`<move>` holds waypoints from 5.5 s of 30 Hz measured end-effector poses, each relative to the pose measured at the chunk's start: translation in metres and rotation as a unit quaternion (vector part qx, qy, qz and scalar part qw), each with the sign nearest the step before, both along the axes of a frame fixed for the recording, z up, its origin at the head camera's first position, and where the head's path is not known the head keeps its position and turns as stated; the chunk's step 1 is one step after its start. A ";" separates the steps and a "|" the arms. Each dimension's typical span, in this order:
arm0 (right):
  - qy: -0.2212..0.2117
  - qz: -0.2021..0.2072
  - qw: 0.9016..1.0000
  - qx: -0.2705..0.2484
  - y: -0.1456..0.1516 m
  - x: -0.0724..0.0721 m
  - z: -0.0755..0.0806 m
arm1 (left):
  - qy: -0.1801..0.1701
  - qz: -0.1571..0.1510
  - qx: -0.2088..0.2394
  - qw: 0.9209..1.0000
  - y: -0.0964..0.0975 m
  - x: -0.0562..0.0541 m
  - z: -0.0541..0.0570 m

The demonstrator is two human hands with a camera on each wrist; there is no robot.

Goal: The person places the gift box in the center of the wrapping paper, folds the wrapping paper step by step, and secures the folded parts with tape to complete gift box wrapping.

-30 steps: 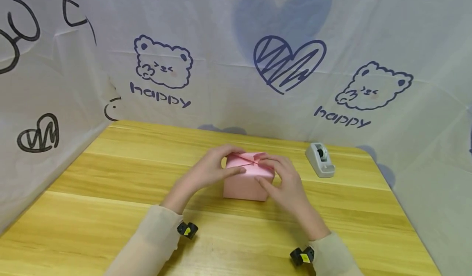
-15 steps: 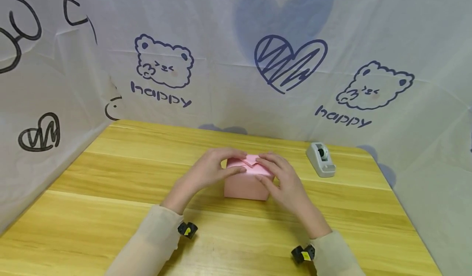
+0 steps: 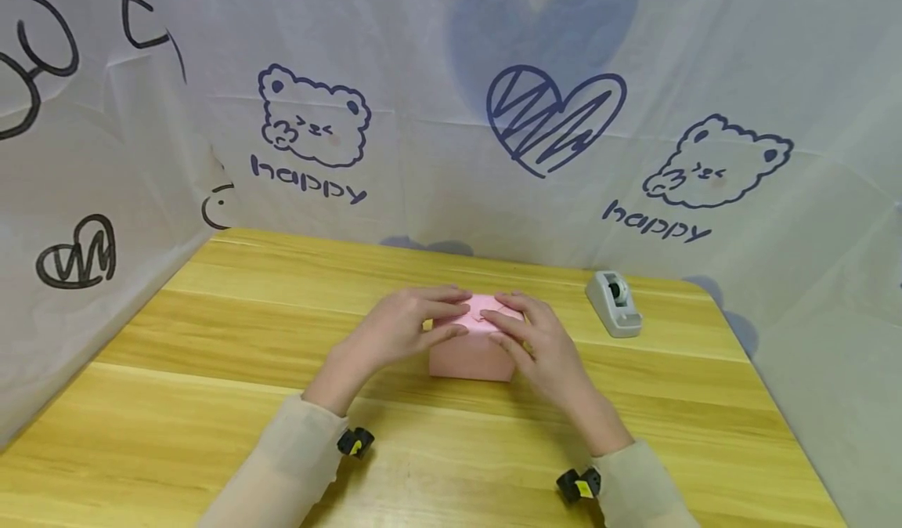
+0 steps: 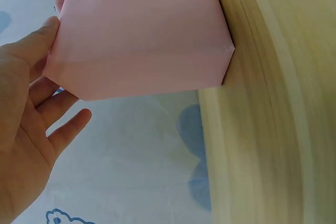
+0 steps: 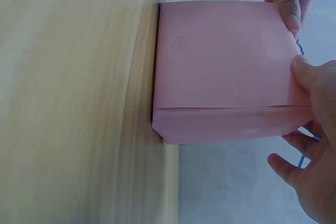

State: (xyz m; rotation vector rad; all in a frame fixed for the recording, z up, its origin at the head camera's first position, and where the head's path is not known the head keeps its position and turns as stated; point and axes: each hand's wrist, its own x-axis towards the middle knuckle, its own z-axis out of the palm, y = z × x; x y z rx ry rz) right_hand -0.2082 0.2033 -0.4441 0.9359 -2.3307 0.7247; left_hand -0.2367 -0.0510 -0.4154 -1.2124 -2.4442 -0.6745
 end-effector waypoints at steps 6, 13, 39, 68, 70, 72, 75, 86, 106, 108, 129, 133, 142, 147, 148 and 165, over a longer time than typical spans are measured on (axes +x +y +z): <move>0.027 0.005 1.000 -0.003 -0.002 -0.001 -0.002 | 0.043 -0.030 0.008 0.999 0.002 0.003 0.001; 0.039 0.009 0.999 -0.019 -0.002 0.000 -0.003 | 0.080 -0.042 0.009 0.996 0.005 0.004 0.001; 0.107 -0.004 0.994 0.014 -0.001 0.004 -0.006 | 0.041 0.009 -0.008 0.999 0.004 0.020 -0.010; -0.339 -0.260 0.904 -0.030 0.199 -0.064 -0.021 | 0.004 -0.027 0.035 0.999 0.000 0.011 -0.012; -0.356 -0.252 0.898 -0.047 0.201 -0.065 -0.024 | 0.004 -0.026 0.034 0.999 0.001 0.012 -0.012; -0.367 -0.245 0.895 -0.064 0.204 -0.067 -0.026 | 0.005 -0.026 0.035 0.999 0.001 0.012 -0.011; -0.370 -0.239 0.894 -0.081 0.205 -0.069 -0.028 | 0.007 -0.026 0.036 0.999 0.001 0.012 -0.011; -0.406 -0.205 0.876 -0.163 0.200 -0.059 -0.028 | 0.001 -0.015 0.030 0.999 0.002 0.012 -0.011; -0.478 -0.015 0.786 -0.393 0.211 -0.032 -0.045 | 0.007 -0.014 0.034 0.999 0.001 0.012 -0.014; -0.475 -0.040 0.787 -0.392 0.209 -0.030 -0.042 | 0.007 -0.012 0.033 0.999 0.001 0.012 -0.013; -0.468 -0.218 0.846 -0.135 0.207 -0.030 -0.035 | -0.013 0.000 0.026 1.000 0.002 0.012 -0.013; -0.493 -0.228 0.829 -0.136 0.207 -0.034 -0.032 | -0.011 0.001 0.026 1.000 0.002 0.012 -0.013; -0.474 -0.251 0.837 -0.102 0.195 -0.038 -0.028 | -0.004 -0.005 0.030 1.000 0.002 0.011 -0.014; -0.477 -0.255 0.835 -0.100 0.192 -0.037 -0.026 | 0.003 -0.007 0.032 0.999 0.001 0.012 -0.014; -0.478 -0.256 0.834 -0.099 0.192 -0.038 -0.026 | 0.004 -0.007 0.031 0.999 0.001 0.012 -0.014; -0.483 -0.205 0.839 -0.142 0.197 -0.018 -0.030 | 0.004 -0.005 0.036 0.999 0.001 0.012 -0.016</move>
